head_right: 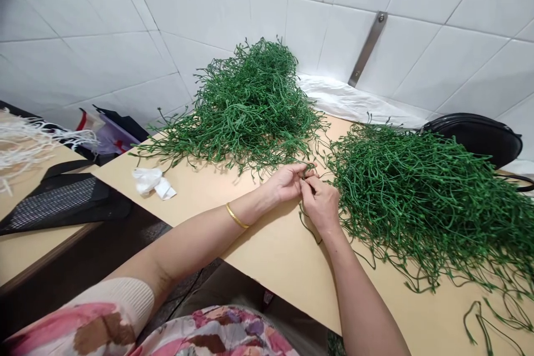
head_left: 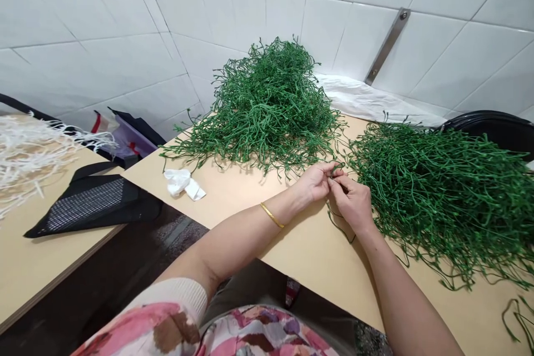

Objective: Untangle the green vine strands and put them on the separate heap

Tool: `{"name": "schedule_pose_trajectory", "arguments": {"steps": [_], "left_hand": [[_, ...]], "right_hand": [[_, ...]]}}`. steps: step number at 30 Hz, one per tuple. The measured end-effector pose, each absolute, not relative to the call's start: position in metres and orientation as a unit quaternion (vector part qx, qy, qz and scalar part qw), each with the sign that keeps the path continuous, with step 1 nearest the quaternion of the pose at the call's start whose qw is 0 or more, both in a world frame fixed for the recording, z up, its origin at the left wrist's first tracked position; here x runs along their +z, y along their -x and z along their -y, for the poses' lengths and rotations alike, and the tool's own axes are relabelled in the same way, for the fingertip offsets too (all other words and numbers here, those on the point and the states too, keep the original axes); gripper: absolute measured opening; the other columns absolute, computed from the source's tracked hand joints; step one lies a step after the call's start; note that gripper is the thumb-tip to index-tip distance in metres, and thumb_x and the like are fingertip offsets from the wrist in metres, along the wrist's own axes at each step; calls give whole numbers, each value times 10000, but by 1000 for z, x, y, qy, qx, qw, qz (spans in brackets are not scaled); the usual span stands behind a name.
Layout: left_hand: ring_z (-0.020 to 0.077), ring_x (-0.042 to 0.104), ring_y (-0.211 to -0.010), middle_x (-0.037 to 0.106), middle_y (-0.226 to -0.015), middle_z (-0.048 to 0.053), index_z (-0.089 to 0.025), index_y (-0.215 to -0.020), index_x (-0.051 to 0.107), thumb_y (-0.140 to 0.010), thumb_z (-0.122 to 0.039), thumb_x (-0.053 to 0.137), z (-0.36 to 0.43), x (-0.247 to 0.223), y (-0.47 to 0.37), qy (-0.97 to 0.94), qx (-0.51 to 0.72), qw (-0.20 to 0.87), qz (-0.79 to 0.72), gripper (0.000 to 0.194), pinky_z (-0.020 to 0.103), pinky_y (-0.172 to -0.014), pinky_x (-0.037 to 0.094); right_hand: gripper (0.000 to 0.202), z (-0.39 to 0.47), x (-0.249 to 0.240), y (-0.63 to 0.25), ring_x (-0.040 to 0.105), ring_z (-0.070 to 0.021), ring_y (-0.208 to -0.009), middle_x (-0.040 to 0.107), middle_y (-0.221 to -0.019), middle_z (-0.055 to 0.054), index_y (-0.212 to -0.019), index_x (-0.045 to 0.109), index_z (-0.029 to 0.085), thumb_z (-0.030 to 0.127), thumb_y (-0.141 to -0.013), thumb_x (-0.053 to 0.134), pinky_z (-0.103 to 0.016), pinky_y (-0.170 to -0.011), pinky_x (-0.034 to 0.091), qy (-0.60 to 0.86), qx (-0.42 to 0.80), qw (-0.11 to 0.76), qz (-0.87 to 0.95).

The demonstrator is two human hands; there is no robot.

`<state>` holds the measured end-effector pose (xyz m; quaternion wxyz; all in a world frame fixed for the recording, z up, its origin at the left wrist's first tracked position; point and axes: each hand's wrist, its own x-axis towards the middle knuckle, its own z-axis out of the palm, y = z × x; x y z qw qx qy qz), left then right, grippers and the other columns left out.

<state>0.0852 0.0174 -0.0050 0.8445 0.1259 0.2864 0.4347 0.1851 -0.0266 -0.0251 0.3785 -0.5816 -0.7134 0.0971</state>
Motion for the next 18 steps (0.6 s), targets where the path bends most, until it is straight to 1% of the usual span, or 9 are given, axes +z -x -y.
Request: {"name": "schedule_pose_trajectory", "arguments": {"steps": [3, 5, 7, 10, 12, 13, 15, 17, 18], "left_hand": [[43, 275, -339, 298, -359, -55, -91, -649, 572, -811, -108, 398, -19, -8, -83, -142, 414, 855, -279, 238, 157, -403, 293], [37, 200, -328, 233, -343, -72, -88, -657, 579, -813, -107, 395, -21, -8, -81, -165, 405, 855, -280, 243, 147, -379, 241], [41, 225, -342, 216, -338, -75, -90, -666, 582, -812, -117, 416, -25, -7, -78, -181, 399, 856, -276, 222, 144, -399, 268], [54, 304, -373, 188, -326, -84, -102, -663, 573, -815, -154, 453, -31, -7, -74, -181, 413, 851, -269, 201, 171, -504, 384], [55, 316, -372, 198, -324, -88, -111, -667, 570, -810, -158, 468, -33, -9, -73, -196, 420, 838, -290, 182, 182, -519, 395], [51, 306, -363, 214, -325, -89, -115, -667, 569, -802, -149, 475, -32, -10, -74, -214, 417, 829, -306, 168, 178, -498, 379], [42, 276, -343, 252, -331, -87, -122, -652, 562, -790, -126, 482, -29, -13, -77, -260, 408, 813, -324, 159, 174, -463, 347], [38, 279, -336, 282, -333, -83, -129, -619, 541, -783, -113, 490, -23, -14, -81, -304, 414, 796, -321, 172, 185, -483, 366], [40, 304, -342, 304, -337, -78, -134, -610, 531, -782, -117, 496, -20, -14, -83, -325, 414, 788, -318, 176, 195, -506, 385]], "right_hand": [[268, 28, -21, -184, 377, -88, -471, 488, -481, 14, -564, 574, 169, 290, -779, 468, -219, -520, 293, 543, 61, 368, 752], [256, 30, -17, -182, 369, -94, -486, 462, -479, 17, -546, 554, 173, 276, -767, 477, -228, -535, 293, 527, 45, 364, 767], [269, 34, -12, -181, 356, -95, -485, 417, -468, 24, -520, 511, 177, 277, -767, 476, -229, -523, 289, 513, 85, 368, 771], [315, 42, -3, -180, 345, -90, -480, 368, -467, 33, -501, 449, 181, 295, -794, 459, -224, -503, 288, 477, 187, 362, 778], [306, 46, 3, -181, 368, -94, -499, 401, -490, 28, -545, 487, 178, 314, -817, 452, -229, -522, 300, 474, 186, 359, 782], [293, 48, 6, -184, 388, -101, -515, 432, -504, 21, -582, 521, 176, 327, -824, 453, -234, -536, 307, 487, 155, 363, 779], [278, 49, 12, -194, 420, -121, -545, 487, -524, 2, -666, 582, 176, 357, -833, 453, -255, -564, 313, 545, 53, 365, 753], [277, 47, 18, -207, 455, -159, -603, 543, -571, -35, -720, 616, 170, 377, -826, 465, -298, -609, 313, 617, -80, 331, 709], [272, 47, 21, -214, 479, -192, -671, 584, -649, -68, -753, 629, 163, 377, -818, 476, -327, -641, 311, 646, -144, 304, 686]]}}
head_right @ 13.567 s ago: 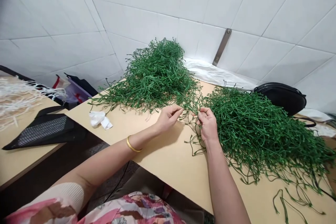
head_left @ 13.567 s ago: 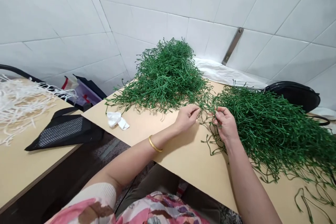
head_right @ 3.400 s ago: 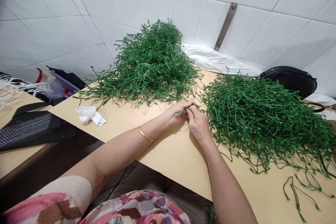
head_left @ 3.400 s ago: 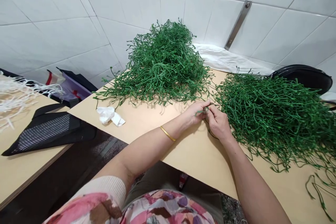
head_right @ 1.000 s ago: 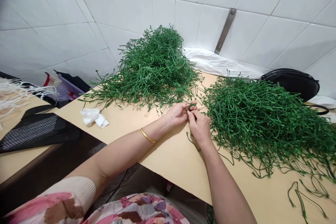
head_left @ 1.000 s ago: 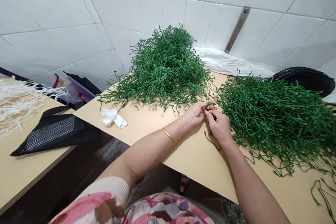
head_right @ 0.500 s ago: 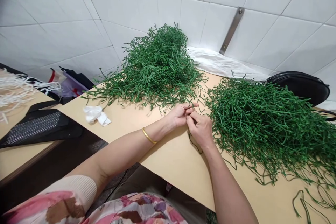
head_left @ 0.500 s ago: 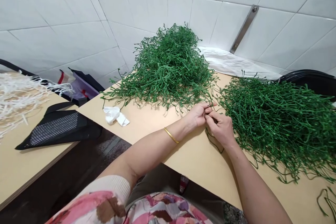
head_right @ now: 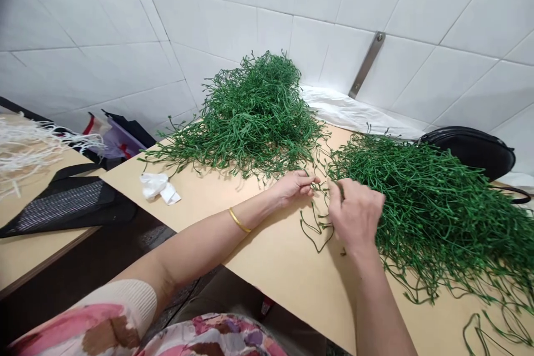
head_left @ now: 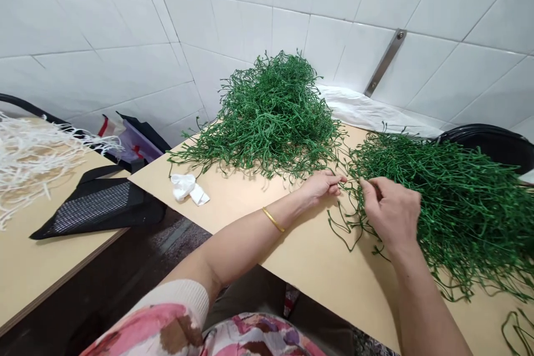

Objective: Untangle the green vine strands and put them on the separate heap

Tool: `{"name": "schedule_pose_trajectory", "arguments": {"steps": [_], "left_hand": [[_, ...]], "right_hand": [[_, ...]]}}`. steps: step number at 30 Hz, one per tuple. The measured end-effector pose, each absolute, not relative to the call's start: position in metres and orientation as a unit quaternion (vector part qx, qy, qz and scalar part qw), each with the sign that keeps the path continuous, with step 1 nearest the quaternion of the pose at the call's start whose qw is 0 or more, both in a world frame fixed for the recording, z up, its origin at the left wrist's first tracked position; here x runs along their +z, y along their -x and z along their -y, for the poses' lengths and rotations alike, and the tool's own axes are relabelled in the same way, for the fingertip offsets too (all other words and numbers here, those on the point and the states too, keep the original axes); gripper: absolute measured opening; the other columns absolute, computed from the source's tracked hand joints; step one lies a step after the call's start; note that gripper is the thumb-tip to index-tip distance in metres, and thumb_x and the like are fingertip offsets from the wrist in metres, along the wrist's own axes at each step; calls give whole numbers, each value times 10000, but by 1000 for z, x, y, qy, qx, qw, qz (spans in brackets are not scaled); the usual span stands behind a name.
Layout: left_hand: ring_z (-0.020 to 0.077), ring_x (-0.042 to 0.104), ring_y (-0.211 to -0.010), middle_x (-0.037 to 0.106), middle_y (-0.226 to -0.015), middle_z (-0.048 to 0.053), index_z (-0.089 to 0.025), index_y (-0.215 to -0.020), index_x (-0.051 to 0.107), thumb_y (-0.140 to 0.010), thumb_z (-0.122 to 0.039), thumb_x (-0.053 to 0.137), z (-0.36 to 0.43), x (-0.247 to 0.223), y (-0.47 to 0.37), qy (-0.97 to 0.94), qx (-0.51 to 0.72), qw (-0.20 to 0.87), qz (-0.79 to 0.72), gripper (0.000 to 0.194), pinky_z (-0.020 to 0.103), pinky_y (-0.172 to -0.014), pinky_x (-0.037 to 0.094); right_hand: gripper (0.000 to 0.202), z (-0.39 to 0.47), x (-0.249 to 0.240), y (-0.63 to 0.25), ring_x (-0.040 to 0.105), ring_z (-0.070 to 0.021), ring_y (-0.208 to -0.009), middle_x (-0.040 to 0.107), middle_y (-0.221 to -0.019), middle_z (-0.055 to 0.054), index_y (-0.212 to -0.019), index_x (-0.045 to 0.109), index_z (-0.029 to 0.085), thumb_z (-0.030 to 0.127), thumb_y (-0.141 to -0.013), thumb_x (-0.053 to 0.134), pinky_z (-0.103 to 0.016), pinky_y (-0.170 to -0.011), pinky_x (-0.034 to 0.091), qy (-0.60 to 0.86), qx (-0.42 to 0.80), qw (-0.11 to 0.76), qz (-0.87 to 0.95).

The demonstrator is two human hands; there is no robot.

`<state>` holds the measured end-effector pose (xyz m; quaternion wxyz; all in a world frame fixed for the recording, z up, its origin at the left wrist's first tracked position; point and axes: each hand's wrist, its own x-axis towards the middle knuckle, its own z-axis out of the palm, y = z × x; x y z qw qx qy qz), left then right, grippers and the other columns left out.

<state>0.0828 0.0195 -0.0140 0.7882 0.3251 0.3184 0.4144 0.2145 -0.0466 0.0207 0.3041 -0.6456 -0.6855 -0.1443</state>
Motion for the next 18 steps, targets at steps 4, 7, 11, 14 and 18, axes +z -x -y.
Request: {"name": "schedule_pose_trajectory", "arguments": {"steps": [4, 7, 11, 14, 18], "left_hand": [[48, 385, -387, 378, -372, -57, -136, -610, 534, -768, -170, 546, -12, -13, -85, -408, 397, 751, -335, 162, 201, -542, 398], [45, 423, -425, 437, -436, -38, -140, -593, 527, -723, -228, 607, -12, -14, -86, -448, 382, 727, -354, 176, 172, -471, 328], [37, 426, -451, 489, -501, -24, -137, -565, 514, -703, -158, 584, -10, -19, -88, -488, 370, 715, -338, 156, 167, -466, 318], [36, 375, -412, 445, -440, -33, -134, -517, 498, -682, -51, 509, -7, -20, -89, -546, 333, 696, -328, 185, 181, -450, 301], [59, 446, -482, 525, -513, -3, -118, -559, 566, -629, -45, 550, -5, -16, -86, -590, 317, 686, -284, 103, 203, -504, 358]], "right_hand": [[263, 45, 33, -229, 457, -304, -948, 600, -1002, -144, -904, 638, 158, 336, -814, 467, -418, -742, 303, 679, -255, 301, 619], [243, 42, 35, -220, 494, -250, -923, 619, -942, -104, -899, 633, 185, 308, -828, 435, -389, -770, 351, 634, -129, 365, 669], [242, 33, 19, -205, 543, -207, -907, 624, -960, -83, -923, 633, 190, 329, -807, 473, -345, -768, 412, 568, 119, 393, 713], [193, 28, 5, -202, 551, -190, -852, 618, -901, -69, -838, 633, 178, 315, -771, 514, -325, -745, 418, 554, 176, 420, 697], [173, 26, -2, -204, 500, -139, -660, 565, -695, -16, -701, 587, 171, 328, -753, 535, -275, -628, 400, 568, 230, 490, 620]]}}
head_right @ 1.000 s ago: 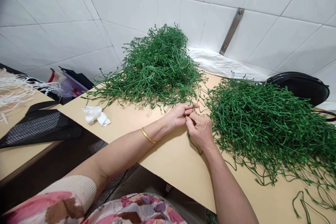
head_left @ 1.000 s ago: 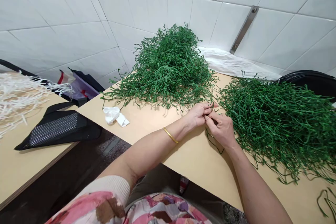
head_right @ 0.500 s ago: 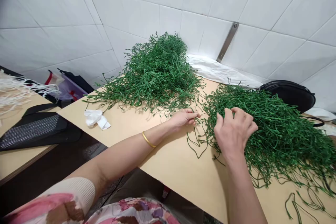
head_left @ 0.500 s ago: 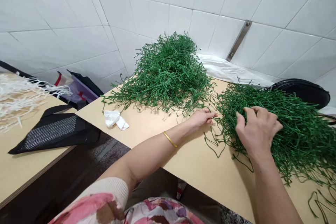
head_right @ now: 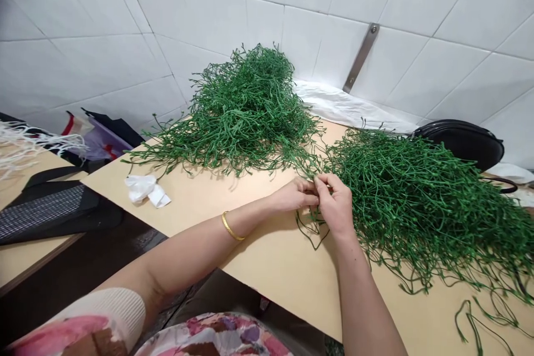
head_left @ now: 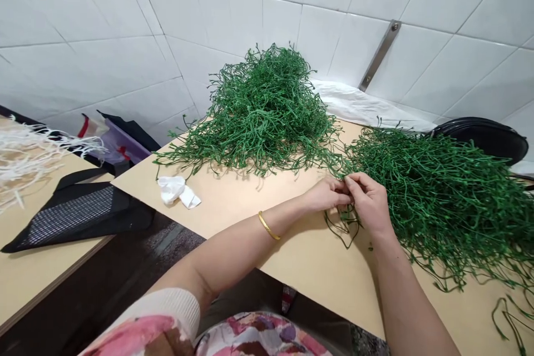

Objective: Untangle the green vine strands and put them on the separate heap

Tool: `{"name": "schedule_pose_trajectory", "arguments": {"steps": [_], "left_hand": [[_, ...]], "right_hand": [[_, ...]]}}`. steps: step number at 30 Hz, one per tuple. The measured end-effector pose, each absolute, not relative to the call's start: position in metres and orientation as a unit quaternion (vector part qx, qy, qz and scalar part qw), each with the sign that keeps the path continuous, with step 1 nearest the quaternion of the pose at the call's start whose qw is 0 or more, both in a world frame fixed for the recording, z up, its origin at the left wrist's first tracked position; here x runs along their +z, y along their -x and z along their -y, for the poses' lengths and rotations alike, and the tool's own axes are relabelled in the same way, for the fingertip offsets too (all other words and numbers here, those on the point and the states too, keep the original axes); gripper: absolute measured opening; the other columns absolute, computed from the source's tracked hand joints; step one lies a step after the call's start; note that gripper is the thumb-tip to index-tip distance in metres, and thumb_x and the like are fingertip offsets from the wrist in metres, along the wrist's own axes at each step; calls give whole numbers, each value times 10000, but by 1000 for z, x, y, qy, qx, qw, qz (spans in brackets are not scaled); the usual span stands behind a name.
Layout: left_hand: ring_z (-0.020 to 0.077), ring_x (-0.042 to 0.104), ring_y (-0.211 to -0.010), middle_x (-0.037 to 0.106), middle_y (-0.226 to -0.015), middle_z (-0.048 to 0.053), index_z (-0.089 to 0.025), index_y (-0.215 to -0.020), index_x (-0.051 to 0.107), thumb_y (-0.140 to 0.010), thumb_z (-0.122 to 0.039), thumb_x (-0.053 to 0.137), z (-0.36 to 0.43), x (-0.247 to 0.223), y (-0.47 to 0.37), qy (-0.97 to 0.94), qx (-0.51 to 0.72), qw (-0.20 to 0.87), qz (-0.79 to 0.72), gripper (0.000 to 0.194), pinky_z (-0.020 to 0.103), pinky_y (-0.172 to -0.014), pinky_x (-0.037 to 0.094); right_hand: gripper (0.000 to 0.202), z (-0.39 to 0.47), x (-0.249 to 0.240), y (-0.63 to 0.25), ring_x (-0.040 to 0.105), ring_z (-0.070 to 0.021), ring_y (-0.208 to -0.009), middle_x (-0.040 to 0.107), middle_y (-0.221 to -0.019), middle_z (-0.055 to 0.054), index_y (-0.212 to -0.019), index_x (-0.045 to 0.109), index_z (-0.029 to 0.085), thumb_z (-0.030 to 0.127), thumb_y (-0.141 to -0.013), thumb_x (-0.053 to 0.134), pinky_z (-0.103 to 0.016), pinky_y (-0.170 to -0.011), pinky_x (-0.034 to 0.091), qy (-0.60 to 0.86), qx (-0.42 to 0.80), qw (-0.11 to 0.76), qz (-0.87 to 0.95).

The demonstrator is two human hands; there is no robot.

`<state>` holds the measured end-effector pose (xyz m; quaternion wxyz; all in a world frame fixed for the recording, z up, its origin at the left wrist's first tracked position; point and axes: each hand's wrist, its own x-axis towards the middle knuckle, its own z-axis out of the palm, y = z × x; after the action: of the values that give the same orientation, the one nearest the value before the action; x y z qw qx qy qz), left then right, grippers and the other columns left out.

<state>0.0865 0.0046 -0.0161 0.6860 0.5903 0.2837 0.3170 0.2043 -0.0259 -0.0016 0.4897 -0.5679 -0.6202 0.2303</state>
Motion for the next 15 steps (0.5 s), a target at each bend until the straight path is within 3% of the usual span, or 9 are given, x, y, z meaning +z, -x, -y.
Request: {"name": "schedule_pose_trajectory", "arguments": {"steps": [3, 6, 10, 15], "left_hand": [[64, 466, -522, 554, -570, 15, -119, -585, 597, -615, -108, 612, -6, -13, -84, -553, 355, 694, -295, 34, 203, -527, 372], [73, 479, -519, 539, -549, 5, -139, -622, 605, -650, -216, 634, -8, -10, -82, -483, 407, 702, -329, 88, 205, -519, 374], [84, 525, -585, 584, -603, 27, -124, -644, 630, -673, -243, 637, -12, -5, -79, -451, 461, 688, -331, 123, 212, -582, 403], [78, 542, -602, 598, -653, 26, -112, -651, 625, -659, -232, 659, -15, -2, -77, -441, 477, 687, -326, 125, 211, -612, 408]], "right_hand": [[189, 24, -2, -208, 473, -115, -598, 541, -613, 8, -678, 577, 168, 353, -718, 577, -246, -572, 384, 565, 295, 567, 521], [198, 20, -3, -211, 469, -98, -558, 565, -601, 5, -661, 582, 162, 350, -637, 640, -227, -534, 373, 541, 384, 608, 435], [221, 18, -6, -212, 442, -82, -500, 561, -568, 4, -649, 597, 155, 349, -577, 676, -210, -474, 338, 526, 457, 584, 416], [245, 21, -8, -209, 417, -82, -475, 534, -538, 13, -637, 590, 154, 395, -647, 632, -215, -452, 315, 525, 455, 534, 482]]}}
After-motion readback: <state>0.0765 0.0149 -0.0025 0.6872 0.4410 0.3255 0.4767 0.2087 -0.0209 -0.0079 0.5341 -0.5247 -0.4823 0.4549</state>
